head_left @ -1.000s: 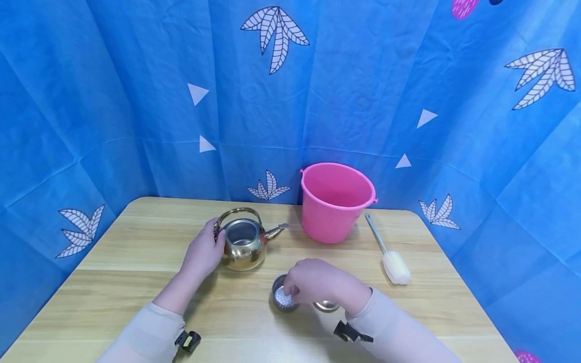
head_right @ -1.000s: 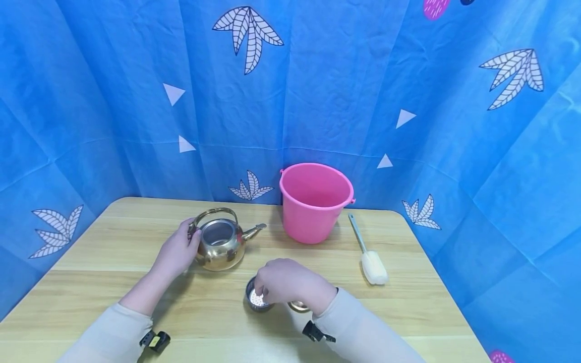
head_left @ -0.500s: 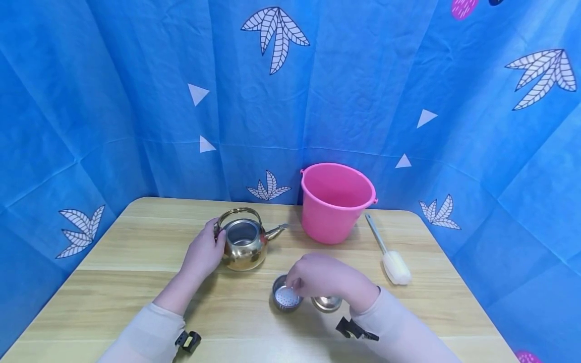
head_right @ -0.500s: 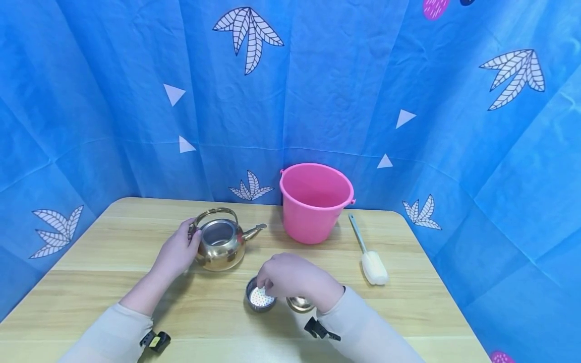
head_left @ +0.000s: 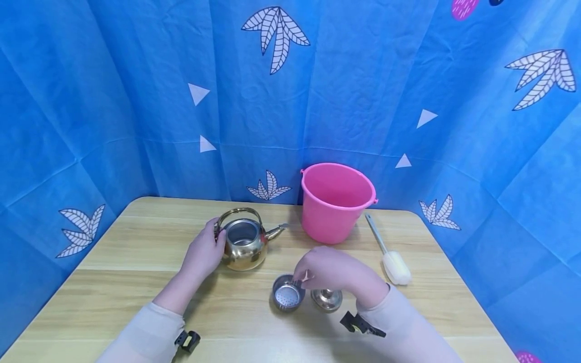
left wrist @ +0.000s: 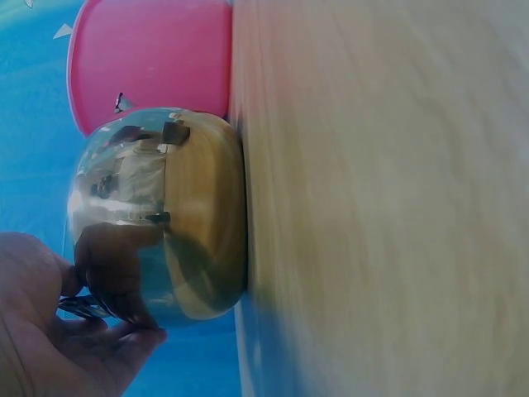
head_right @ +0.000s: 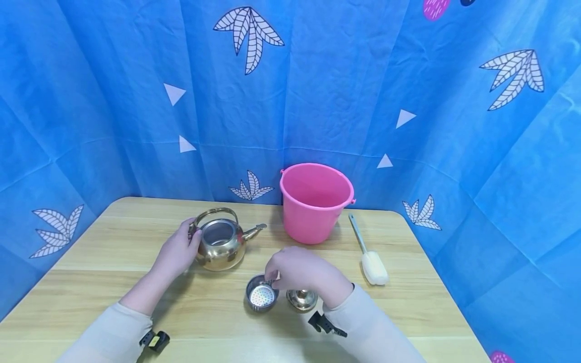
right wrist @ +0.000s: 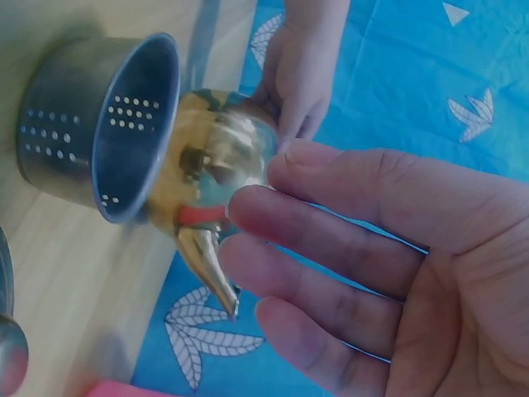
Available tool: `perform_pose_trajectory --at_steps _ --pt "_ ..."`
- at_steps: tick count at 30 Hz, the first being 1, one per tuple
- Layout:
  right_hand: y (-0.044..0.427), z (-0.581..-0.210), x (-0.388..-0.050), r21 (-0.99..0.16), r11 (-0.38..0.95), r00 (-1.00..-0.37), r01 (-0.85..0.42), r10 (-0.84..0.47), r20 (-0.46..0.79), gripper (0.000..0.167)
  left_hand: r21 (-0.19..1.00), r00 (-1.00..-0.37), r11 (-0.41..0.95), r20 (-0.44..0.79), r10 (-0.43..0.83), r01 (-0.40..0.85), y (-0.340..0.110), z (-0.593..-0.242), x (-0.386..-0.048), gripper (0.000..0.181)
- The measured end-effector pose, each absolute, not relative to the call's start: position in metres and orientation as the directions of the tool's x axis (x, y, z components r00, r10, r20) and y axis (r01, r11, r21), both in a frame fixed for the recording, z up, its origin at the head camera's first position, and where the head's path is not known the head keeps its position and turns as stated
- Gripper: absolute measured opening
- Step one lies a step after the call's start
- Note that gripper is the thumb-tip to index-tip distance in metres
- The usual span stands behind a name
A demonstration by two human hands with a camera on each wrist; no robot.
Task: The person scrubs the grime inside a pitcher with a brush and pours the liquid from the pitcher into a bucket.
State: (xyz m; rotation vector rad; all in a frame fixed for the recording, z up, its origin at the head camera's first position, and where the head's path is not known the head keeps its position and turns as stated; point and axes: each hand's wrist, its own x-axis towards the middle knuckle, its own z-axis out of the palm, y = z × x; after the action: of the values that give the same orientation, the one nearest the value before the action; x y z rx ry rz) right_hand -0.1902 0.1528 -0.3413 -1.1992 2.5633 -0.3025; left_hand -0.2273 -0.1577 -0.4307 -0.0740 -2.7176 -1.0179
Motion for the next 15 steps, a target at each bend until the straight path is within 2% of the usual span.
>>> perform_pose_trajectory --at_steps 15 --pt "0.18 -0.321 -0.193 -0.368 0.687 -0.69 -0.626 -0.708 -0.148 0.02 0.653 -0.975 0.749 0.219 -0.042 0.115 -0.158 -0.429 -0.226 0.053"
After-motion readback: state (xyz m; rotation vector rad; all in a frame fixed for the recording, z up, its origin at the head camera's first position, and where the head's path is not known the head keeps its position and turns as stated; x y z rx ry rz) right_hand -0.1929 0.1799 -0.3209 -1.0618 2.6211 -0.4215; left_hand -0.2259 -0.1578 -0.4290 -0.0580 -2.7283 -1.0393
